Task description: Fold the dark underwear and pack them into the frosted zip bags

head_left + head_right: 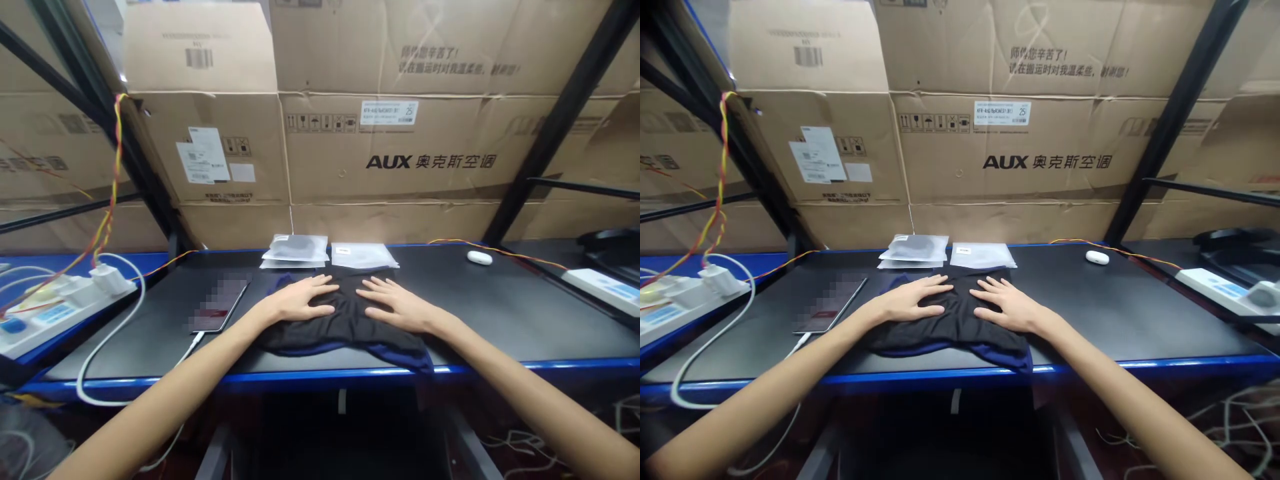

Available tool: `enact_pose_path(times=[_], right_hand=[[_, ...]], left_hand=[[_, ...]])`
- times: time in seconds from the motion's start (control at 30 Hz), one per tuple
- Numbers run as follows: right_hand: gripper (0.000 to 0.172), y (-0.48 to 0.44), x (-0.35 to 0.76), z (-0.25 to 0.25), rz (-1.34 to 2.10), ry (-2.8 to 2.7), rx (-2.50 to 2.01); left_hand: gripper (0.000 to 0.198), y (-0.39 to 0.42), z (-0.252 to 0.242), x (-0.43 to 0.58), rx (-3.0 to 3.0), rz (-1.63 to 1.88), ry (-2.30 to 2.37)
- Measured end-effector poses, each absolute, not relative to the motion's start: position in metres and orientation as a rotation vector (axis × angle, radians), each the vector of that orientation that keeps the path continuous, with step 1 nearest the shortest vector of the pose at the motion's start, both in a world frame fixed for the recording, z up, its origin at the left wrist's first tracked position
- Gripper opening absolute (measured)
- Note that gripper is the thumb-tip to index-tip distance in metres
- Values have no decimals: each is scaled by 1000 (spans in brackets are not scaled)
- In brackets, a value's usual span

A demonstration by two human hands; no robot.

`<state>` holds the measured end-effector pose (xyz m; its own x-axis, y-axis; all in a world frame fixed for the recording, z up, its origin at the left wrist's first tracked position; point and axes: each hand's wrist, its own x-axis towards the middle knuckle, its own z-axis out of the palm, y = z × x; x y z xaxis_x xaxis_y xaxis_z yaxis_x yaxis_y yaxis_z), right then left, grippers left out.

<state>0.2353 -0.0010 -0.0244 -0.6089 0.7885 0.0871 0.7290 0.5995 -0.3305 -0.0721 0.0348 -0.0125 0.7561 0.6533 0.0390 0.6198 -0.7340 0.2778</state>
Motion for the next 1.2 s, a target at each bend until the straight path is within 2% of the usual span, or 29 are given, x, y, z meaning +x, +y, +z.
enact_pose_path(times=[0.5, 0.67, 0.8, 0.97, 1.1, 1.2], right_hand=[[63, -1, 238, -24, 396, -2622, -1227], [58, 4, 240, -27, 316, -2567, -1162], [47, 25, 241, -23, 84, -2429, -1160], [31, 56, 240, -15, -200, -2391, -1375], [20, 65, 240, -15, -239, -2402, -1467], [16, 65, 240, -16, -229, -2382, -1438]], left_hand=[[66, 39, -15, -73, 2697, 263, 968], [57, 45, -10, -68, 2731, 354, 1035], [40, 70, -7, -57, 2839, 506, 1150], [40, 95, -11, -42, 2979, 351, 1262], [40, 100, -12, -35, 2983, 313, 1342], [33, 104, -9, -36, 2926, 364, 1323]])
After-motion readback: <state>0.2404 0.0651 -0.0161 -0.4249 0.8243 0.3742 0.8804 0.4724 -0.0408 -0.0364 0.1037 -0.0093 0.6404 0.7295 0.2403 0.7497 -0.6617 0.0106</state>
